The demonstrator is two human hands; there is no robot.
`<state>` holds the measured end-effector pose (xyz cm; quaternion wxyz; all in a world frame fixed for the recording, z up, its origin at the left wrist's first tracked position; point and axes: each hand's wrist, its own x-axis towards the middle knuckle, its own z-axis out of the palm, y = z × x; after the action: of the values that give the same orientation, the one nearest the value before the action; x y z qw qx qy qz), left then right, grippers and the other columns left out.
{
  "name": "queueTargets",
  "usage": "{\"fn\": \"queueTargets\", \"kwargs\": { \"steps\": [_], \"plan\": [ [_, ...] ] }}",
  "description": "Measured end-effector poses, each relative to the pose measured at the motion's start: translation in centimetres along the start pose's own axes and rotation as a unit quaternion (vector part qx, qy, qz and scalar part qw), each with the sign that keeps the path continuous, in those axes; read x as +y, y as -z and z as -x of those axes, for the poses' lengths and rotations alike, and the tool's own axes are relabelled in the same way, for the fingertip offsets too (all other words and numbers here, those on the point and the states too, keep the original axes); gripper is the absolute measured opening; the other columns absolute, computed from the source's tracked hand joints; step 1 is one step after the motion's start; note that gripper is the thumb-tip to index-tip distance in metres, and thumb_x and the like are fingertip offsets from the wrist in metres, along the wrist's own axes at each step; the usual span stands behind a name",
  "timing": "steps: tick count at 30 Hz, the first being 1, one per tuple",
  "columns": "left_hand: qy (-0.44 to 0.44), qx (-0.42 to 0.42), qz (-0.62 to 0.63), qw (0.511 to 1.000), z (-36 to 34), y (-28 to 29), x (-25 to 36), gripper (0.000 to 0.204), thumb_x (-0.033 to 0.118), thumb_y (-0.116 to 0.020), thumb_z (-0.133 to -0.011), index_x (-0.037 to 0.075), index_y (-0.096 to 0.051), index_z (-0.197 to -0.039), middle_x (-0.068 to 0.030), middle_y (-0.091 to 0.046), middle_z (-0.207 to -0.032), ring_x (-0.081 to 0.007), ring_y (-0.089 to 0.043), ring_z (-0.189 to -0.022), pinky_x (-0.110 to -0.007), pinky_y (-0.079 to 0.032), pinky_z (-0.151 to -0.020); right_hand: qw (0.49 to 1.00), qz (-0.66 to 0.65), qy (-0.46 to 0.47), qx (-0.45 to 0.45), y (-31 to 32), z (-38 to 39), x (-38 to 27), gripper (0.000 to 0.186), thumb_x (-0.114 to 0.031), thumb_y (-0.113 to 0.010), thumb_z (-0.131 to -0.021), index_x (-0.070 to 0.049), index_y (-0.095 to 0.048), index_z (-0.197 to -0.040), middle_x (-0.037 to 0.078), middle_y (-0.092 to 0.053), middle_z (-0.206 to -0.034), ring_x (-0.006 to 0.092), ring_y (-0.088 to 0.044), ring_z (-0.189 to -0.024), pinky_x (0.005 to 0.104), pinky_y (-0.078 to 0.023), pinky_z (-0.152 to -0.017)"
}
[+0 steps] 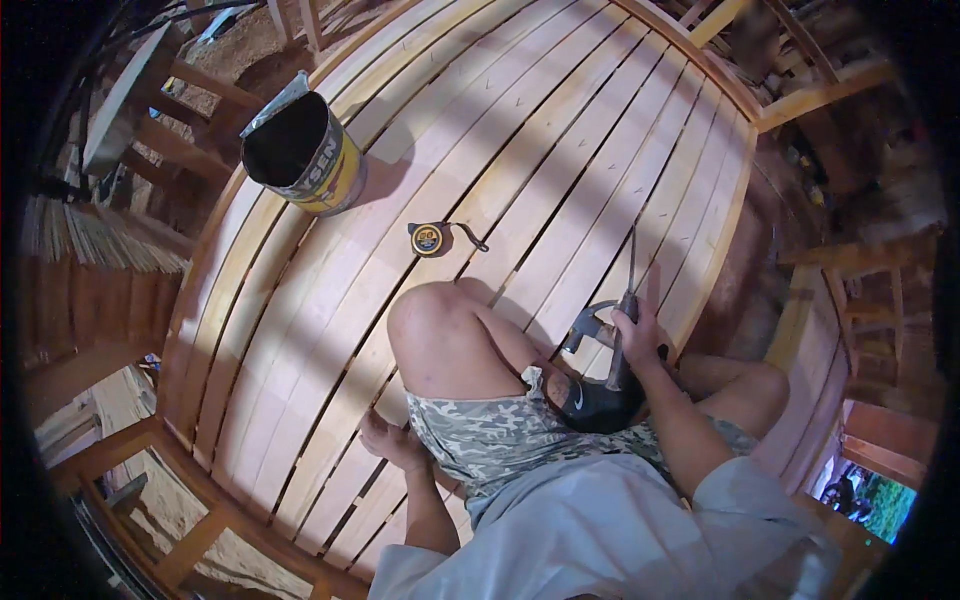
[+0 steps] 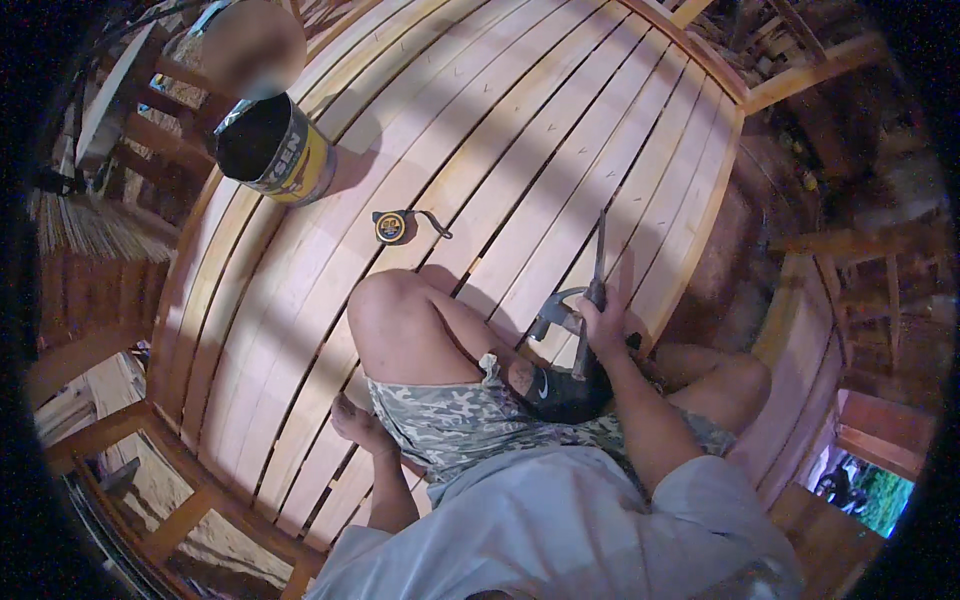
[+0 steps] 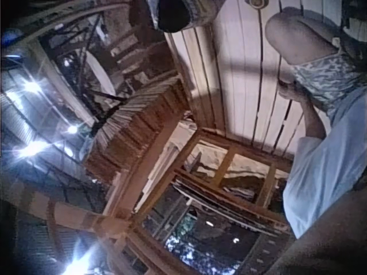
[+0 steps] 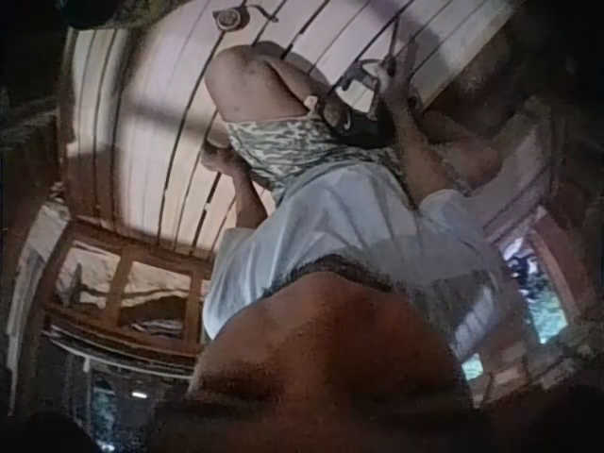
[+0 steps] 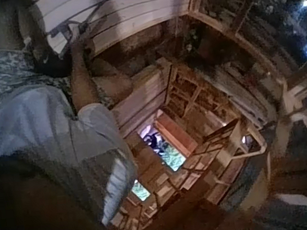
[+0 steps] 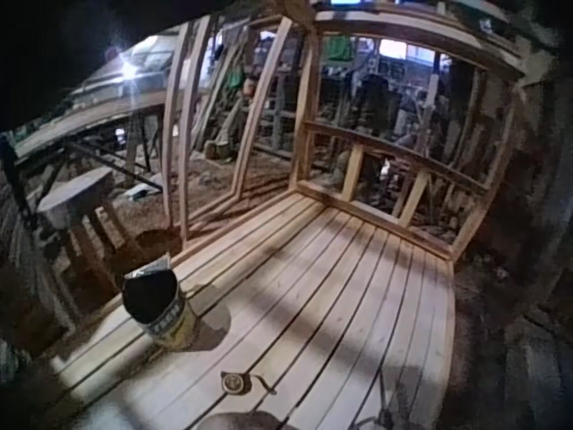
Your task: The person aligns wooden floorboards on a frame by hand and uses a hammer and a wooden block to tap them into place.
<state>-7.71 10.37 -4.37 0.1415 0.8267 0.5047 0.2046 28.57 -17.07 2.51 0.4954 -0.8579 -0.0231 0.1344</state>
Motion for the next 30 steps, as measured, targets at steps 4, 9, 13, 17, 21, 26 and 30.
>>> {"fn": "queueTargets", "kwargs": {
  "steps": [4, 9, 13, 17, 21, 26, 30],
  "plan": [
    [0.004, 0.013, 0.018, 1.0, 0.2, -0.5, -0.5, 0.063, 0.043, -0.075, -0.076, 0.006, -0.054, -0.123, -0.02, -0.056, -0.125, -0.0411, -0.056, -0.112, -0.052, -0.043, -0.09, 0.999, 0.014, -0.04, -0.007, 0.3, 0.1, -0.8, 0.021, -0.016, -0.069, -0.083, -0.001, -0.057, -0.093, 0.003, -0.053, -0.077, 0.0143, -0.053, -0.071, 0.0292, -0.045, -0.068],
    [-0.02, 0.025, 0.037, 0.999, 0.3, -1.0, -0.5, 0.066, 0.041, -0.074, -0.078, 0.004, -0.052, -0.129, -0.0211, -0.056, -0.126, -0.0415, -0.056, -0.112, -0.053, -0.044, -0.089, 0.994, -0.057, -0.088, -0.037, 0.9, -0.8, -1.3, 0.017, -0.016, -0.065, -0.084, -0.004, -0.058, -0.092, 0.003, -0.053, -0.077, 0.0147, -0.055, -0.066, 0.0311, -0.047, -0.059],
    [-0.036, 0.065, -0.043, 0.996, 0.3, -0.9, -2.3, 0.061, 0.036, -0.069, -0.085, 0.0, -0.053, -0.132, -0.0219, -0.057, -0.125, -0.0406, -0.056, -0.11, -0.052, -0.044, -0.093, 0.944, -0.253, -0.194, -0.08, -1.0, -1.3, -3.2, 0.014, -0.019, -0.063, -0.088, -0.007, -0.059, -0.095, 0.004, -0.056, -0.078, 0.0153, -0.058, -0.065, 0.0325, -0.048, -0.055],
    [0.18, 0.005, 0.082, 0.98, -1.5, 0.6, 3.1, 0.037, 0.025, -0.051, -0.102, -0.005, -0.062, -0.119, -0.0255, -0.065, -0.114, -0.0419, -0.057, -0.107, -0.051, -0.043, -0.094, 0.831, -0.467, -0.29, -0.082, -2.3, -2.9, -6.2, 0.021, -0.029, -0.057, -0.098, -0.012, -0.055, -0.11, 0.001, -0.058, -0.082, 0.0123, -0.056, -0.064, 0.0295, -0.048, -0.055],
    [0.121, -0.041, -0.017, 0.992, -0.4, 0.2, 2.5, 0.038, 0.025, -0.052, -0.102, -0.003, -0.057, -0.127, -0.0198, -0.058, -0.125, -0.0358, -0.052, -0.117, -0.048, -0.043, -0.099, 0.79, -0.527, -0.309, -0.055, -4.7, -3.7, -6.7, 0.02, -0.03, -0.058, -0.097, -0.013, -0.053, -0.106, 0.001, -0.058, -0.081, 0.012, -0.055, -0.063, 0.0291, -0.047, -0.054],
    [0.085, 0.007, -0.058, 0.995, -0.2, -1.4, -1.4, 0.033, 0.026, -0.056, -0.101, 0.001, -0.06, -0.122, -0.0143, -0.061, -0.119, -0.0329, -0.055, -0.114, -0.047, -0.044, -0.098, 0.808, -0.479, -0.341, -0.045, -6.6, -2.1, -9.2, 0.021, -0.028, -0.06, -0.094, -0.008, -0.054, -0.095, 0.006, -0.06, -0.074, 0.0193, -0.059, -0.058, 0.0372, -0.051, -0.051],
    [0.08, 0.017, -0.061, 0.995, 0.0, -1.4, -2.1, 0.039, 0.029, -0.062, -0.097, 0.003, -0.058, -0.126, -0.0135, -0.061, -0.12, -0.0343, -0.057, -0.112, -0.049, -0.045, -0.096, 0.795, -0.486, -0.36, -0.042, -7.1, -1.8, -10.8, 0.023, -0.027, -0.061, -0.093, -0.007, -0.051, -0.095, 0.006, -0.057, -0.073, 0.0204, -0.057, -0.059, 0.0398, -0.05, -0.05]
  ]
}}
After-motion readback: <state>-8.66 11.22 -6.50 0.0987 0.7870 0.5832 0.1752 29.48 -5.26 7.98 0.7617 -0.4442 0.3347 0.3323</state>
